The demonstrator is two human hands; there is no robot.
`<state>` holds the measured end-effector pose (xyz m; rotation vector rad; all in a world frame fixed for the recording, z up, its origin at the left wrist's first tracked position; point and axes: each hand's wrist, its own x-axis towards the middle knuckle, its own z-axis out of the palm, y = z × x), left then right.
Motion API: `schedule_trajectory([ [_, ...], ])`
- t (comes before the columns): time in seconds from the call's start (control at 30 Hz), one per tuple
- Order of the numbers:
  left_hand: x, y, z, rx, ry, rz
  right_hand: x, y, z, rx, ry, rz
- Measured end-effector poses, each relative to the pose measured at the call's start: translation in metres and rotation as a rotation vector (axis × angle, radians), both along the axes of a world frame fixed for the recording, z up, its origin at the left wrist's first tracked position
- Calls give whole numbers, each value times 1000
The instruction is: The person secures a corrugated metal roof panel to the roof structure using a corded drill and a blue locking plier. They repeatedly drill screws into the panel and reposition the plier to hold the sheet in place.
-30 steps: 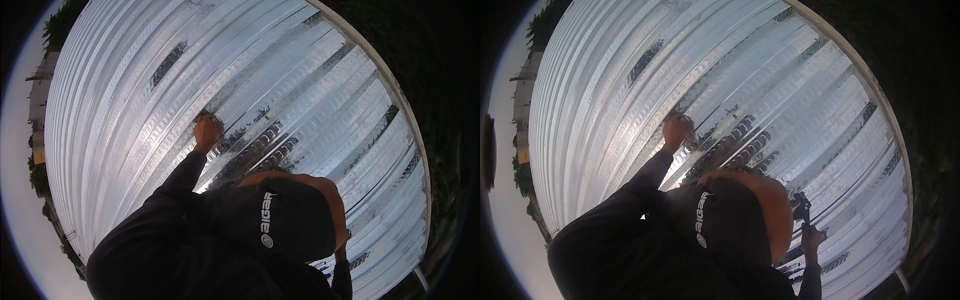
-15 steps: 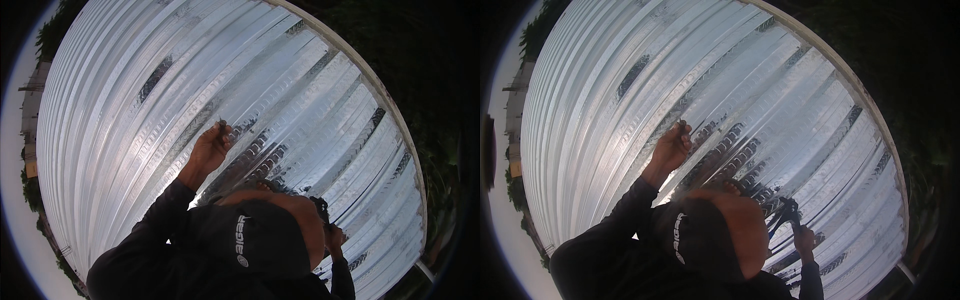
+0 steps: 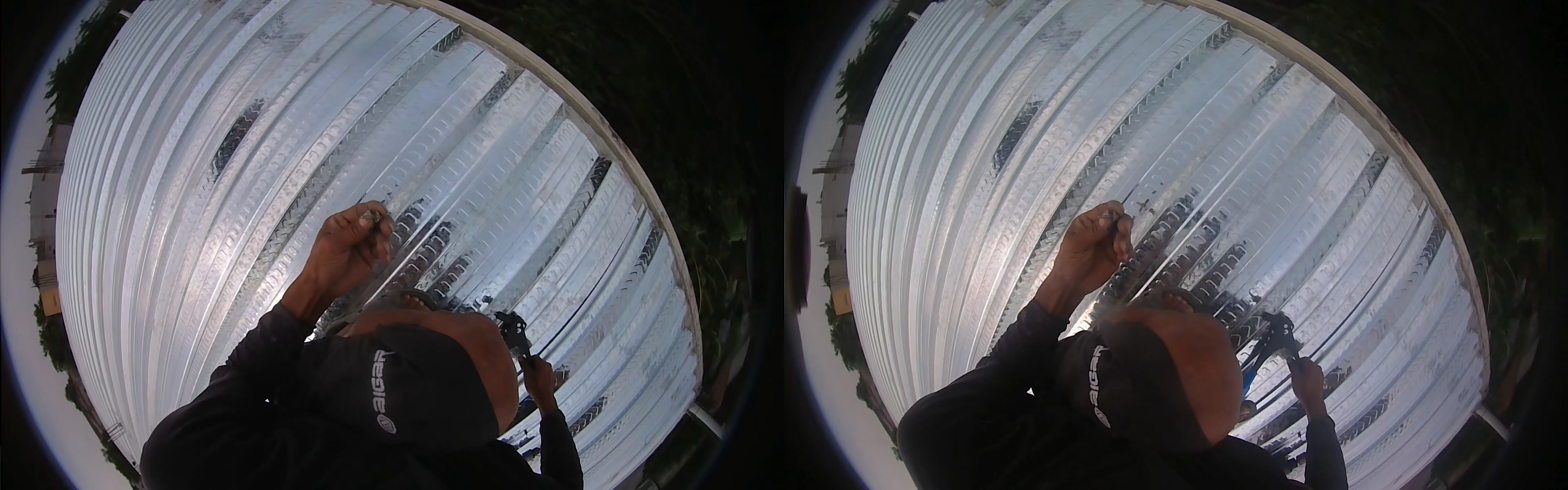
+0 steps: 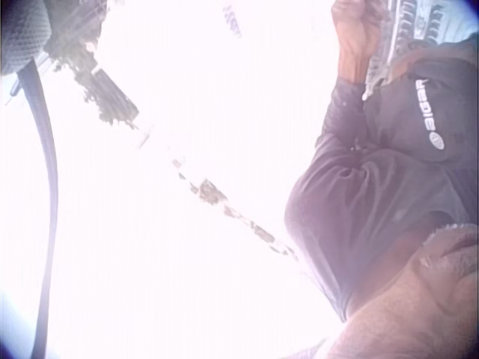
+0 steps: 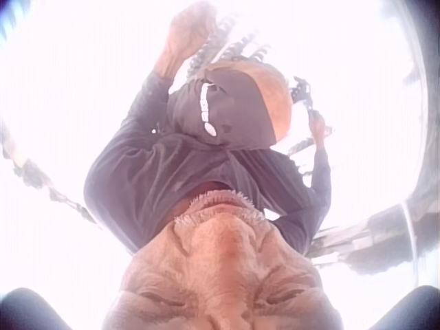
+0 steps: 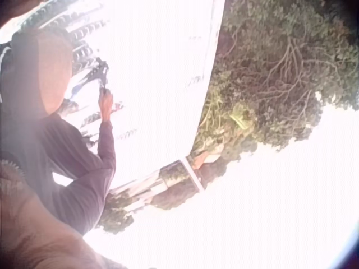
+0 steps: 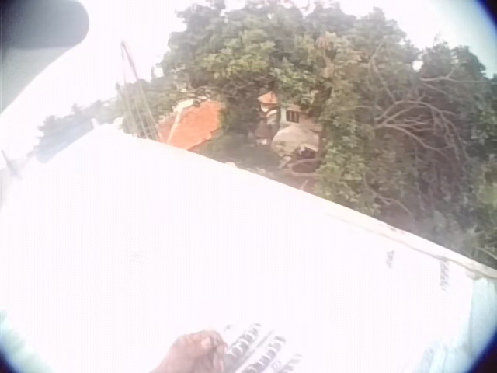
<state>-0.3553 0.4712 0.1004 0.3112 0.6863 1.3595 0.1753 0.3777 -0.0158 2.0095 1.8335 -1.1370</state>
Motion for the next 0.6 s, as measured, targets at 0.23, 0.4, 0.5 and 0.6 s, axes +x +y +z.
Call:
schedule_trajectory([
  [0.23, 16, 0, 27, 51, 84, -52, -6, 1, 1, -10, 29, -1],
  [0.4, 23, 2, 28, 121, 222, -25, 8, -3, -14, 12, 37, 60],
  [0.5, 22, 2, 29, 138, 245, -11, 8, -3, -16, -19, 33, 56],
  [0.6, 20, 3, 27, 149, 249, -10, 10, -4, -18, -14, 40, 48],
])
